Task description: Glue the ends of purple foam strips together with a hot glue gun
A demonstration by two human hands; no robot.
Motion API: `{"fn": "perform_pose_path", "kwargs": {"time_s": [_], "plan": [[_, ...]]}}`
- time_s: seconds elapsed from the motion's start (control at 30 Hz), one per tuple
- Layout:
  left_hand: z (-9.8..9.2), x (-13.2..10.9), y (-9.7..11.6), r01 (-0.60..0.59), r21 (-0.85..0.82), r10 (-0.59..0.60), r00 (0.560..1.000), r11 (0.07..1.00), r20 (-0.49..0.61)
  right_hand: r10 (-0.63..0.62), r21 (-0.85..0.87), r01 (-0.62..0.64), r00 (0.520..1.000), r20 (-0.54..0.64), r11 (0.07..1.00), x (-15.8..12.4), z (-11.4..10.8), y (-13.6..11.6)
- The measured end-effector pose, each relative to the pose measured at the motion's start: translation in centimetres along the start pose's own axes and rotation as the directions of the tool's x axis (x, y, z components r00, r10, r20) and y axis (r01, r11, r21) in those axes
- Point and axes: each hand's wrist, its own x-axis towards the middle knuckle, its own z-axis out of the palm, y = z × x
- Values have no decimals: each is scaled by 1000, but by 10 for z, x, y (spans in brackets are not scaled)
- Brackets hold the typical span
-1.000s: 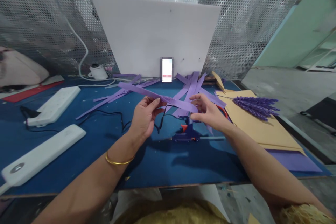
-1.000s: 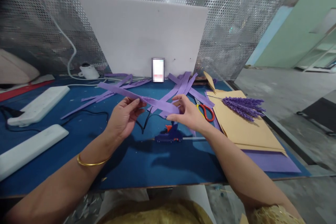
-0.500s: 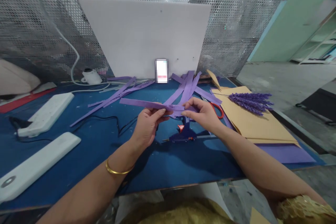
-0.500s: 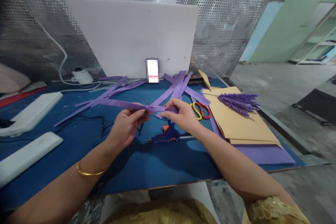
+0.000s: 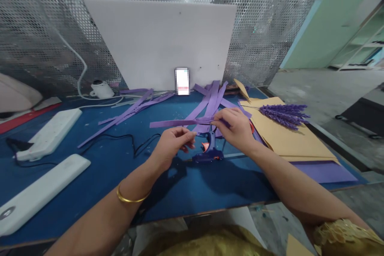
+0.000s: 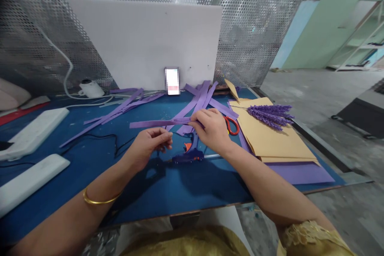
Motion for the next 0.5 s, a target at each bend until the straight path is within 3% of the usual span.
{"fn": "perform_pose_path", "kwargs": {"time_s": [0.07,0.1,0.2,0.23,0.27,0.37,0.5], "plan": [[1,-5,4,-166,138,173,984,976,-40,-42,-35,43,999,15,998,0,-1,0],[1,-7,6,-276,211,301,948,938,-101,-55,-40,55,998,18,998,1,-2,0],[-2,-8,12,-480,414,600,765,773,-233,-110,-29,110,994,15,993,1,-1,-2],[-4,-6,13,-498,455,637,738,738,-225,-131,-25,131,991,13,991,1,-1,-3],[-6,-4,13,-500,483,646,737,719,-198,-150,-20,150,989,14,988,1,-1,-4],[-12,5,8,-457,547,597,796,701,-99,-172,-7,172,985,32,985,1,0,-6],[-12,7,2,-400,540,505,861,741,-54,-129,21,128,989,76,992,0,1,-8]]}}
